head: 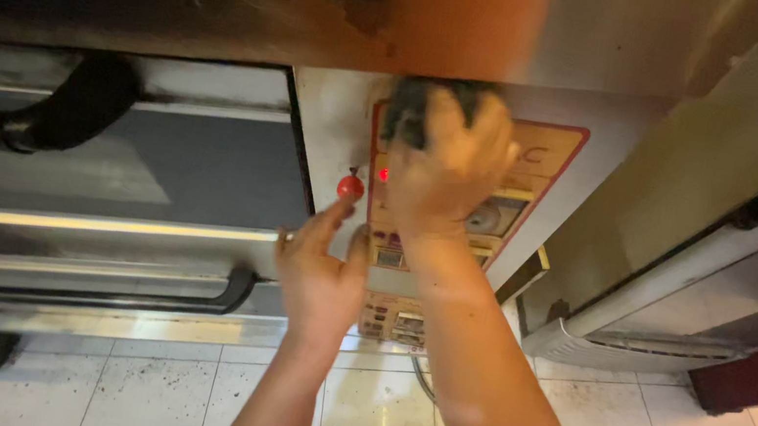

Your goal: The person wipes the exterior control panel and door of a commercial oven using a dark cloth. They scrub the stainless steel surfaces and the control panel area, then briefly wipe the tiled floor beneath the appliance.

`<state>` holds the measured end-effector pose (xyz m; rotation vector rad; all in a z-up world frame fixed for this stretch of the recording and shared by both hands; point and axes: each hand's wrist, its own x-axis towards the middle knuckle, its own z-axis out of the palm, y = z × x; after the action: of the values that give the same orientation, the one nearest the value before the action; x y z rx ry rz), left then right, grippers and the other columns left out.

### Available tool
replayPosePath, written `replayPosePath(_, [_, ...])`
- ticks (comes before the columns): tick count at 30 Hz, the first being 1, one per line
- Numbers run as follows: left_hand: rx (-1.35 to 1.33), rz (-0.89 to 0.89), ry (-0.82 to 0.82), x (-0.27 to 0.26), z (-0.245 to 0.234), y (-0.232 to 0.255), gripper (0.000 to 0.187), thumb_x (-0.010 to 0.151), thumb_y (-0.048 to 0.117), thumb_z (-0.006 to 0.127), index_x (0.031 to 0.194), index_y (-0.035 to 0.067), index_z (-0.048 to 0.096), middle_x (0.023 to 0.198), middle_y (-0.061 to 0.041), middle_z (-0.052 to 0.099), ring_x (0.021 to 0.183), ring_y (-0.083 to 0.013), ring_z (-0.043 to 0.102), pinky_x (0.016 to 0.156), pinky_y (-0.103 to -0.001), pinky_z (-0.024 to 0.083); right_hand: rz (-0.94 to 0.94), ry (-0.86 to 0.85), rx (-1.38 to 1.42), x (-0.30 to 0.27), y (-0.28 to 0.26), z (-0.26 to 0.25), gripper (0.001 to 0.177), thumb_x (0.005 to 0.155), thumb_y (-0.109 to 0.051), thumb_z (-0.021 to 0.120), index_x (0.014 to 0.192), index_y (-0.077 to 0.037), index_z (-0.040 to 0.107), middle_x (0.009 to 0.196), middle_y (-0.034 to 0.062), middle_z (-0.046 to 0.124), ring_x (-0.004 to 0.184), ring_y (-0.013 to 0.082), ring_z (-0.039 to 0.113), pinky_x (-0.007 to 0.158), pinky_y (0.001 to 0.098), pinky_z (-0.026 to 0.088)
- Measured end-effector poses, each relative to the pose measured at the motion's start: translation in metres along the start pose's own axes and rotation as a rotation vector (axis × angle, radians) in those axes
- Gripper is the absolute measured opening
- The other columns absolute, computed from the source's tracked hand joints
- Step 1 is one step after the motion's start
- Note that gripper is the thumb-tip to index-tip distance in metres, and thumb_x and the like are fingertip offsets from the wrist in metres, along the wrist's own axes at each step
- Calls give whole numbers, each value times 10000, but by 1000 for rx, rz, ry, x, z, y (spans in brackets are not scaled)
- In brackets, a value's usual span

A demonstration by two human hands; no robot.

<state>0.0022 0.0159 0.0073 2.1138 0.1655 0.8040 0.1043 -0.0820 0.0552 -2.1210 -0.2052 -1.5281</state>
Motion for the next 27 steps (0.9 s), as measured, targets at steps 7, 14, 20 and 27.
replayPosePath(7, [-70,13,-25,19,-27,-15,343,901,198,699,1244,188,715,1148,-34,774,1089,-251,714,1174,-629,271,110,76,-105,3,37,-16,304,935,-219,807,1209,-138,702,1237,152,597,1115,354,613,925,485,469])
replayPosePath(14, [-42,133,6,39,-43,-31,332,937,188,693,1265,143,716,1229,-75,747,1170,-269,688,1197,-621,250,-19,11,-45,-22,-33,32,427,783,-197,786,1193,-128,690,1234,208,573,1132,409,562,925,527,447])
replayPosePath(20, [-101,75,56,43,-48,-33,363,914,180,705,1276,145,707,1213,-58,747,1145,-238,691,1205,-590,263,-66,38,-58,-4,13,-1,323,891,-238,847,1162,-120,718,1187,167,622,1057,389,633,846,506,454])
replayPosePath(27, [-95,95,49,46,-57,-47,349,912,173,703,1259,141,700,1195,-48,754,1148,-246,698,1197,-588,261,-48,98,-27,-15,-38,23,526,757,-411,830,1133,-82,668,1138,212,584,1030,411,589,850,495,440])
